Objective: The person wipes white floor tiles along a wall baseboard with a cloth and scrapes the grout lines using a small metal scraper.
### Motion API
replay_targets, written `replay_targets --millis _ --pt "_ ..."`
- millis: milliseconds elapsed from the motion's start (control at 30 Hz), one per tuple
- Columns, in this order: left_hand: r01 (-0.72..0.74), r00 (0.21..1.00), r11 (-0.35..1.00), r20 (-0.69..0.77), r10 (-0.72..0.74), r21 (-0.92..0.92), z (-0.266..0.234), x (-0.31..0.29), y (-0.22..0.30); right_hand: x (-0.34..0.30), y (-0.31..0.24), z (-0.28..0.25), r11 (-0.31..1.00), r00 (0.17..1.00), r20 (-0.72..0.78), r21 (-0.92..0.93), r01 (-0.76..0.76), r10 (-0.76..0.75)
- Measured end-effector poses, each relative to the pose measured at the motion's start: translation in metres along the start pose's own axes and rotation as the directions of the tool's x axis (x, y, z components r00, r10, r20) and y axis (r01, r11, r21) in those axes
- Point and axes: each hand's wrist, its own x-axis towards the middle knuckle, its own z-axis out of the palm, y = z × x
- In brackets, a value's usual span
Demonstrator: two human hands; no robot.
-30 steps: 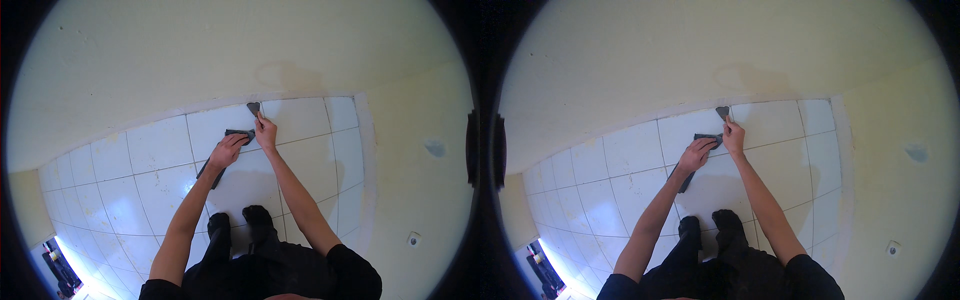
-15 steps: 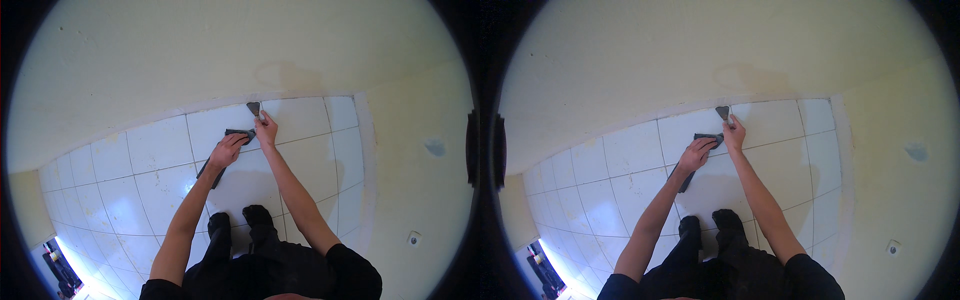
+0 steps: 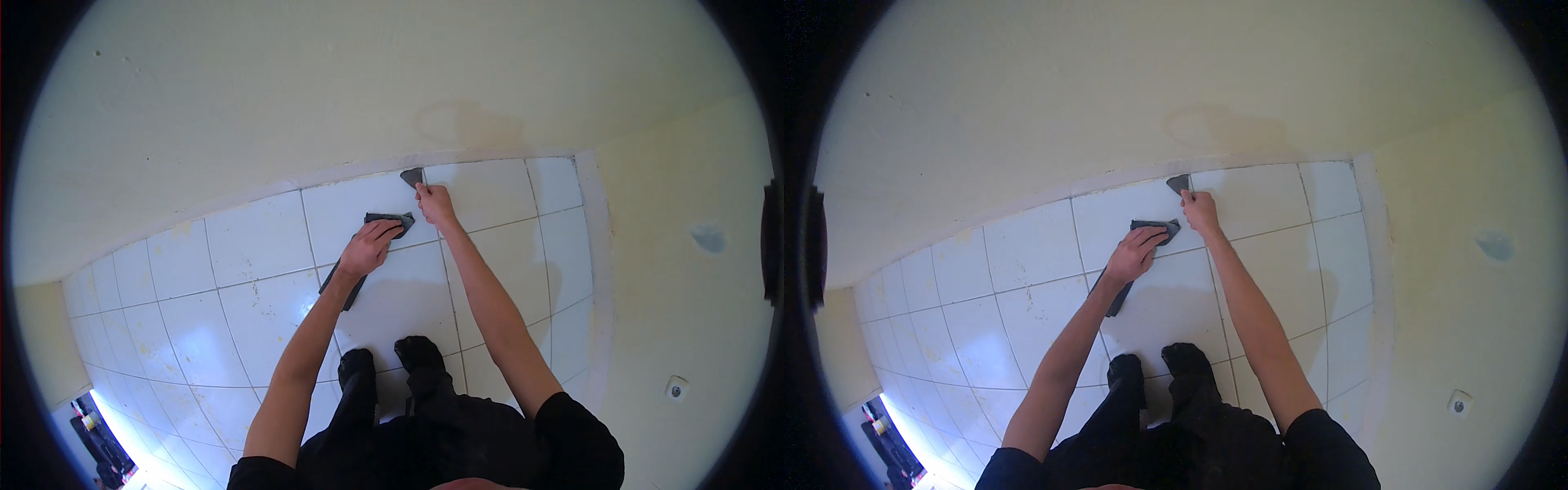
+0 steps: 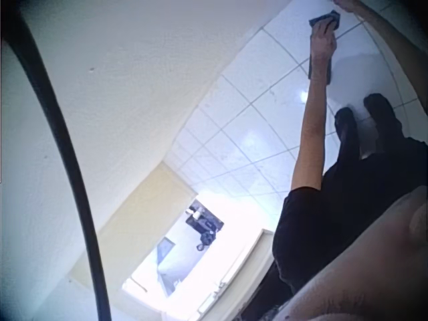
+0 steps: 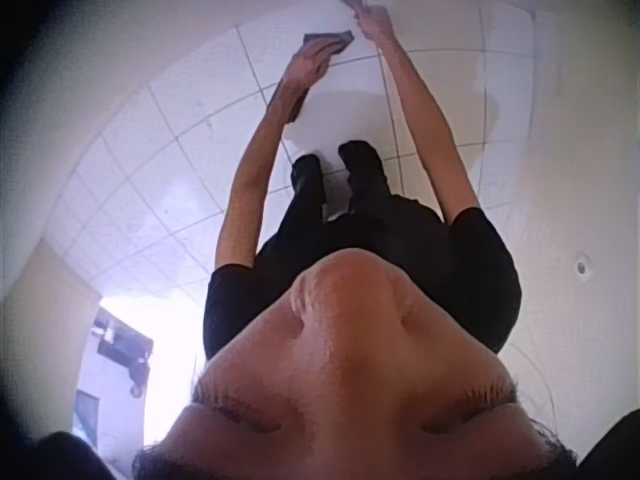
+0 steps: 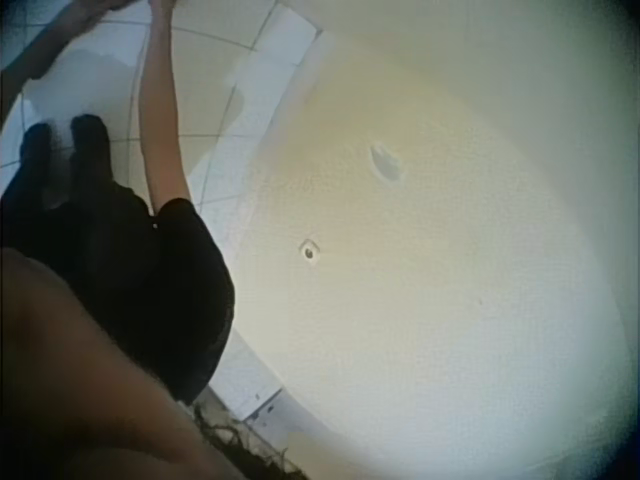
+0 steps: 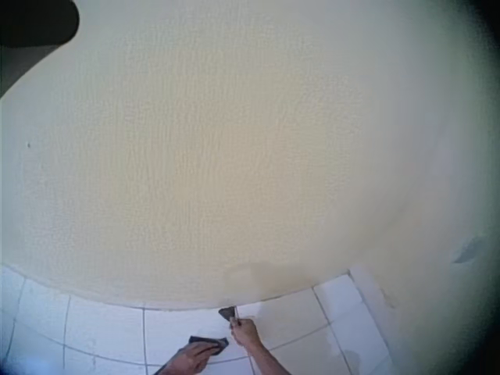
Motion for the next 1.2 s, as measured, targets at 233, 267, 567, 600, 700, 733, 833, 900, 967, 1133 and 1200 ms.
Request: replay_targets --millis 233,267,567,600,700,733,833,900,967,1133,1200 --pt "0.033 0.999 0.999 0.021 -0.033 0.01 0.0 -0.003 0.0 -0.009 0.001 0.014 0.946 0.992 0.066 0.3 -0.122 0.107" --pt "0.03 0.999 0.999 0.014 -0.03 0.015 -0.001 -0.004 -0.001 -0.009 0.002 0.016 0.946 0.992 0.068 0.299 -0.122 0.106" --pt "0.0 1.0 1.0 0.023 0.001 -0.027 0.004 0.009 0.006 0.01 0.027 0.013 0.965 0.943 -0.241 -0.177 0.192 -0.231" --pt "0.015 1.0 1.0 0.024 -0.015 -0.015 0.001 0.001 0.001 0.002 0.019 0.021 0.992 0.972 -0.2 -0.055 0.117 -0.126" --pt "0.024 1.0 1.0 0.018 -0.024 0.012 -0.002 -0.006 -0.003 -0.014 0.007 0.024 0.998 0.993 -0.121 0.063 -0.007 0.015" --pt "0.026 0.999 1.0 0.02 -0.027 0.011 -0.001 -0.006 -0.003 -0.017 0.005 0.02 0.997 0.994 -0.095 0.067 -0.048 0.055" --pt "0.02 1.0 1.0 0.016 -0.02 0.005 -0.001 -0.003 -0.001 -0.019 0.002 0.006 0.99 0.994 -0.051 0.108 -0.09 0.096" --pt "0.011 1.0 1.0 0.013 -0.011 0.003 -0.001 -0.002 0.0 -0.014 -0.004 -0.001 0.983 0.991 -0.006 0.13 -0.131 0.133" --pt "0.029 0.999 1.0 0.024 -0.029 -0.006 -0.001 -0.002 0.0 -0.006 -0.011 -0.002 0.973 0.985 0.041 0.151 -0.172 0.168" --pt "0.015 1.0 1.0 0.019 -0.016 0.006 -0.002 -0.002 0.0 0.003 -0.007 0.002 0.99 0.994 -0.043 0.1 -0.1 0.105" --pt "0.013 1.0 1.0 0.017 -0.013 0.005 -0.002 -0.001 0.001 -0.001 0.003 0.012 0.998 0.987 -0.162 -0.057 0.008 -0.017"
